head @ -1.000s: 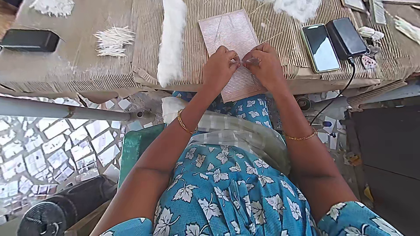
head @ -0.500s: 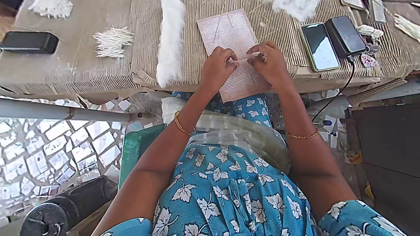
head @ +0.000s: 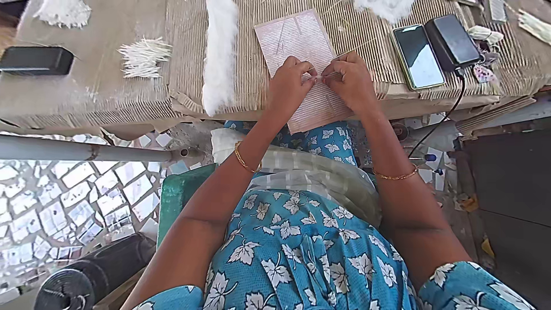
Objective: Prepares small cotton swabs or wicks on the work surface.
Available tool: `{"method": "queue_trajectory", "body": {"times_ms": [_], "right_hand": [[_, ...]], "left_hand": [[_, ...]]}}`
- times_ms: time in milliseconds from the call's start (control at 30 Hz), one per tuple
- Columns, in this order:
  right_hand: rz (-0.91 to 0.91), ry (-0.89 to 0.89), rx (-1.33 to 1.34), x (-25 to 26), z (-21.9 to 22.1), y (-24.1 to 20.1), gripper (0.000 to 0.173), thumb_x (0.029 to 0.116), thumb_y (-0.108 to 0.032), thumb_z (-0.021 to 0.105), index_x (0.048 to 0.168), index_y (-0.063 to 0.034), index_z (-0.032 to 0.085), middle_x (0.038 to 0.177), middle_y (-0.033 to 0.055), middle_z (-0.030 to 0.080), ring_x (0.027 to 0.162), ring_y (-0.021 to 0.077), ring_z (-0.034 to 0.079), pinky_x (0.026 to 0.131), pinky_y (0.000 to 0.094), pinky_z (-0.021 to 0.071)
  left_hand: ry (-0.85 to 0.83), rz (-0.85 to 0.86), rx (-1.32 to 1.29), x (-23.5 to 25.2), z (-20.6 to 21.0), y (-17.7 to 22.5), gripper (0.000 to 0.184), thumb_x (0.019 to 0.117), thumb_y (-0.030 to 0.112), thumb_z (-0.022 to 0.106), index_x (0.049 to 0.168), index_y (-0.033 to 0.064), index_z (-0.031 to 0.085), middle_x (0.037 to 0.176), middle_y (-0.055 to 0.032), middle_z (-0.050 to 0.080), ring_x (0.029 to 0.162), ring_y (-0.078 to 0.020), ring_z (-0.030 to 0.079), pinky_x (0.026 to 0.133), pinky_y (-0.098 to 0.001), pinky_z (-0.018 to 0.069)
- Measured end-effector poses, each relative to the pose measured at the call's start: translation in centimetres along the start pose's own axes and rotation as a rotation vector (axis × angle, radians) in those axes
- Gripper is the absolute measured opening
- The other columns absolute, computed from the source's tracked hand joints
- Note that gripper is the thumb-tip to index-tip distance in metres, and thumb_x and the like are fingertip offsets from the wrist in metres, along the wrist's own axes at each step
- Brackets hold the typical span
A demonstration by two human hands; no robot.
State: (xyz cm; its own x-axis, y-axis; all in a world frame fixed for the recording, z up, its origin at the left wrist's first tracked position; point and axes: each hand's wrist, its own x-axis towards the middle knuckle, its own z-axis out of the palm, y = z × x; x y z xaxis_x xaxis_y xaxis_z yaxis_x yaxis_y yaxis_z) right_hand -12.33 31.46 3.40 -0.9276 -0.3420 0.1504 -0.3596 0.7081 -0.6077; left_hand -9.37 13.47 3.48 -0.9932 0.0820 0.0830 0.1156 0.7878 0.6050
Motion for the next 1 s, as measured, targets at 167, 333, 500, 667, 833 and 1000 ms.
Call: {"method": "queue_trajectory", "body": {"times_ms": [167, 333, 500, 667, 833, 1000], "right_hand": [[-0.013, 0.017, -0.016, 0.1, 0.1, 0.1, 0.016, 0.0970, -0.015, 0.067, 0.106, -0.0062, 0.077, 0.121, 0.0187, 0.063, 0.117, 0.0332, 0.057, 0.102, 0.0468, 0.0434], [0.008, 0.035, -0.016, -0.1, -0.2, 0.0, 0.015, 0.0982, -0.013, 0.066, 0.106, -0.0050, 0.076, 0.121, 0.0183, 0.062, 0.115, 0.0310, 0.059, 0.098, 0.0440, 0.0473], [0.002, 0.031, -0.009, -0.1, -0.3, -0.1, 0.015, 0.0976, -0.010, 0.065, 0.105, -0.0037, 0.076, 0.120, 0.0190, 0.062, 0.112, 0.0290, 0.060, 0.098, 0.0414, 0.0477], [0.049, 0.017, 0.032, 0.0, -1.3, 0.0, 0.021, 0.1033, -0.018, 0.059, 0.112, -0.0049, 0.074, 0.122, 0.0164, 0.062, 0.104, 0.0210, 0.062, 0.091, 0.0339, 0.0498], [0.158, 0.105, 0.089, 0.0, -2.4, 0.3, 0.026, 0.1051, -0.016, 0.053, 0.120, -0.0035, 0.069, 0.123, 0.0182, 0.063, 0.099, 0.0206, 0.063, 0.088, 0.0346, 0.0510], [0.152, 0.228, 0.134, 0.2, -2.6, 1.2, 0.029, 0.1044, -0.014, 0.049, 0.124, -0.0038, 0.067, 0.124, 0.0167, 0.064, 0.100, 0.0184, 0.065, 0.088, 0.0320, 0.0519]], "left_hand": [[-0.001, -0.028, 0.014, -0.1, -0.1, 0.3, 0.021, 0.1018, 0.026, 0.065, 0.115, 0.0132, 0.074, 0.119, -0.0137, 0.065, 0.110, -0.0300, 0.064, 0.091, -0.0501, 0.0510], [0.007, -0.028, 0.025, -0.1, 0.1, 0.4, 0.022, 0.1022, 0.025, 0.064, 0.116, 0.0111, 0.074, 0.117, -0.0150, 0.065, 0.111, -0.0306, 0.063, 0.095, -0.0485, 0.0491], [0.000, -0.029, 0.018, -0.1, 0.1, 0.4, 0.021, 0.1017, 0.024, 0.065, 0.114, 0.0112, 0.074, 0.117, -0.0141, 0.065, 0.112, -0.0300, 0.063, 0.095, -0.0483, 0.0490], [-0.014, 0.057, -0.179, -0.1, -1.4, -1.3, 0.043, 0.1021, 0.040, 0.064, 0.132, 0.0091, 0.065, 0.117, -0.0134, 0.065, 0.105, -0.0274, 0.063, 0.093, -0.0482, 0.0504], [0.063, 0.101, -0.148, -1.8, -5.0, -3.7, 0.042, 0.1116, 0.036, 0.041, 0.123, 0.0087, 0.070, 0.108, -0.0091, 0.070, 0.101, -0.0178, 0.066, 0.093, -0.0411, 0.0502], [0.006, 0.039, 0.016, -5.0, -6.8, -5.3, 0.043, 0.1122, 0.035, 0.040, 0.106, 0.0033, 0.070, 0.087, -0.0111, 0.064, 0.079, -0.0240, 0.061, 0.076, -0.0489, 0.0492]]}}
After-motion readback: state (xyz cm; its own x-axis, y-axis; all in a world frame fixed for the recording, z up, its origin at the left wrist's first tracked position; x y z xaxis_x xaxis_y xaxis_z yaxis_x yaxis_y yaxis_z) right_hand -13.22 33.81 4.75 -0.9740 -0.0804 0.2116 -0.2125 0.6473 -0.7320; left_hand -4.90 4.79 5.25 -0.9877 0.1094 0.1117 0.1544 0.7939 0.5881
